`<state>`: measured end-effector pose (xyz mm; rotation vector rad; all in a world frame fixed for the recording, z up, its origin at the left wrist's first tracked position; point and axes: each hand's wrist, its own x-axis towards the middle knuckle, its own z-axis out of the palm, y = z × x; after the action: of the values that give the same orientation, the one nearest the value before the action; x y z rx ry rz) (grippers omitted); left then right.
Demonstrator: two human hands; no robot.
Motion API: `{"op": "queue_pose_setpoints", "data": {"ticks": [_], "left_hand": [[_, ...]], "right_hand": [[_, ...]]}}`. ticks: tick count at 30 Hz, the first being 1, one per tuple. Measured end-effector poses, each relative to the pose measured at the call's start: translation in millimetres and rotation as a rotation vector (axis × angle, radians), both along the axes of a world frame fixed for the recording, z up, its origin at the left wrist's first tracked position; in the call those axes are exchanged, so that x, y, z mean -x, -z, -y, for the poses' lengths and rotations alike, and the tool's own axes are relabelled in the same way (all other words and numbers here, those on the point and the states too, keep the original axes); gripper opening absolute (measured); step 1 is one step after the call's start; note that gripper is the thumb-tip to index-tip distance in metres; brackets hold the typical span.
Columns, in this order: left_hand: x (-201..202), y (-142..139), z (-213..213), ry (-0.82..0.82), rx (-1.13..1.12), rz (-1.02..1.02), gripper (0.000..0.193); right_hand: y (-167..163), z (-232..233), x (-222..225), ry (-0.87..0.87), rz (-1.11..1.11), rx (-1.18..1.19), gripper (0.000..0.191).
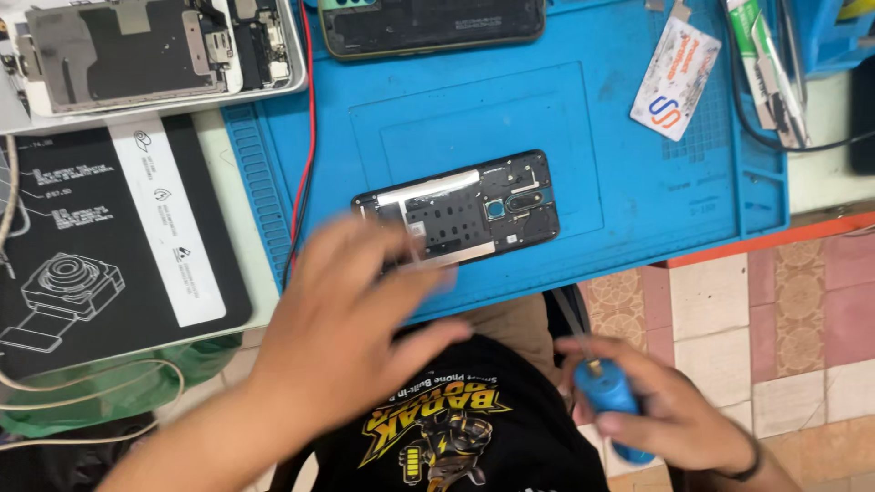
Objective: The person repairs a disassembled smartphone on a blue work mat. They use a blue electric screwdriver to unscrew and re-tighten screws on the phone's midframe, handle small components by hand, and use tweezers to work on parts inside the phone body.
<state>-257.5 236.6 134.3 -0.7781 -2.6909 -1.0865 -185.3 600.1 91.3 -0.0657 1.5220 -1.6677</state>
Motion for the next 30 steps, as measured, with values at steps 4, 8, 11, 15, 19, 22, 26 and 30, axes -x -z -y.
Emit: {"op": "queue_pose_setpoints", "data": {"ticks": [4,8,11,15,19,22,26,30], "left_hand": [[53,0,-29,-0.010,0.104,-0.126,0.088],[72,-1,-32,0.145,0.054,0.092,0.086],[78,2,-31,0.165,0.074,0.097,0.073],[84,6,-30,0.194,0.051,0.111,0.064],[83,5,-30,0.169,0.069,0.182,0.069],[80,4,-31,0.149,0.062,0.193,0.069],[82,7,-30,0.141,0.058,0.232,0.065],[83,11,-30,0.128,0.057,0.246,0.057]], "right_hand": [[-35,-32,51,-0.073,-0.607,-0.405,0.078],[-59,-44,111,-0.180,-0.718,-0.795,0.081],[-67,-42,150,-0.418,-0.682,-1.022,0.070],[-66,-39,181,-0.442,-0.850,-0.940,0.057],[-60,-44,198,-0.493,-0.909,-0.933,0.054],[-53,-48,205,-0.532,-0.945,-0.949,0.052],[-47,-51,210,-0.538,-0.933,-0.920,0.054],[-42,-53,209,-0.541,-0.983,-0.899,0.051]]}}
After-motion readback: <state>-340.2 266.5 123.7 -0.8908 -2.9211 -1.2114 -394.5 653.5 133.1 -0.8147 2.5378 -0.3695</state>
